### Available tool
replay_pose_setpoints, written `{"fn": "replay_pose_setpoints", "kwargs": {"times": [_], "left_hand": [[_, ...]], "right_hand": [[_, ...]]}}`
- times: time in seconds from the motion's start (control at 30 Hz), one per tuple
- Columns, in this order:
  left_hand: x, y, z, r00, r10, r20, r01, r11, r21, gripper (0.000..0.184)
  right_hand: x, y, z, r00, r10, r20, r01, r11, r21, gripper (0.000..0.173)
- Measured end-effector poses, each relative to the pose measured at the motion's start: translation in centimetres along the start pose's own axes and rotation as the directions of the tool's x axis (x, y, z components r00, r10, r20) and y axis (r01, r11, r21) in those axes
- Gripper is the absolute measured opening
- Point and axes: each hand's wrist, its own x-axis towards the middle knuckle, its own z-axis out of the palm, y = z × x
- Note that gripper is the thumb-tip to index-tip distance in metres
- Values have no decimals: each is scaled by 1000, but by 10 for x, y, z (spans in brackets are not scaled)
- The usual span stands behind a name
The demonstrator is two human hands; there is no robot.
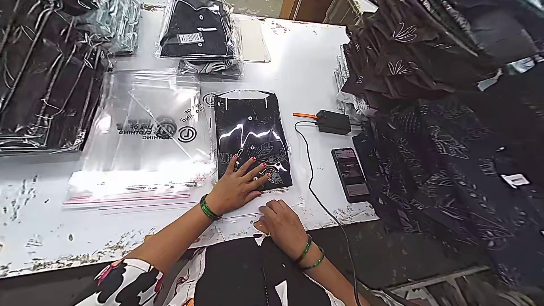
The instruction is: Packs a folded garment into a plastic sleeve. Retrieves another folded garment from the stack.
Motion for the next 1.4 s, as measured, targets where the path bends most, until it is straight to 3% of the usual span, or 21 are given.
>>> {"fn": "replay_pose_setpoints", "kwargs": {"times": [0.17,0.27,0.37,0.43,0.47,0.5,0.53,0.57,0.6,0.63,0.67,0.7,0.73,0.77,0.83,0.9,1.1,1.2,1.3,1.37,1.4], "left_hand": [[0,1,-1,1000,-9,8,9,1000,-1,53],[0,-1,-1,1000,-14,20,15,1000,-12,53],[1,-1,-3,999,-19,36,21,999,-38,54],[1,-2,-2,999,-20,28,21,999,-45,55],[0,-2,-2,1000,-18,21,19,999,-43,55],[0,-3,-2,1000,-16,19,17,999,-42,55],[-1,-3,-2,1000,-14,24,15,999,-42,55],[-1,-3,-2,999,-12,35,13,999,-41,55],[0,-3,-2,999,-11,34,12,999,-36,55],[0,-2,-1,999,-13,29,14,999,-29,54],[0,-2,-1,1000,-14,26,14,1000,-23,54],[-1,0,0,1000,-12,21,13,1000,-15,53],[-1,0,0,1000,-11,9,11,1000,-7,52],[0,2,2,1000,-6,-18,6,1000,16,52],[-3,8,4,997,-5,-81,11,997,71,51],[-20,17,6,993,-34,-115,44,995,86,49],[-120,14,-11,1000,-18,-7,18,998,67,63],[-134,8,-20,999,22,33,-23,1000,17,72],[-128,2,-24,999,-8,-39,7,1000,-9,76],[-114,6,-25,976,-142,-167,138,990,-34,48],[-102,12,-24,927,-291,-238,268,955,-125,34]], "right_hand": [[18,2,4,998,-13,62,14,1000,-18,16],[19,7,6,987,-160,28,162,985,-64,15],[0,2,-21,943,-327,53,322,942,93,16],[-32,10,-61,931,-267,249,232,959,162,23],[-52,21,-86,898,-107,428,61,991,119,23],[-68,33,-109,762,157,628,-174,984,-34,22],[-81,46,-124,535,438,722,-362,891,-273,26],[-94,60,-129,334,635,697,-445,758,-477,31],[-104,70,-133,232,731,642,-478,660,-579,37],[-107,73,-136,271,737,619,-486,660,-573,40],[-108,68,-135,472,660,585,-470,749,-467,35],[-103,62,-126,706,508,493,-383,860,-337,27],[-91,59,-106,885,310,346,-240,943,-230,18],[-72,56,-83,978,106,177,-79,985,-152,15],[-29,57,-43,979,-201,-26,196,970,-144,31],[-3,74,-21,943,-325,-77,307,934,-182,32],[-8,124,-42,950,-312,-21,312,950,-12,37],[5,136,-40,924,-382,-21,383,924,15,20],[16,134,-31,968,-223,-117,235,967,102,28],[24,125,-26,989,62,-135,-23,961,276,36],[29,120,-23,974,163,-155,-107,943,316,37]]}}
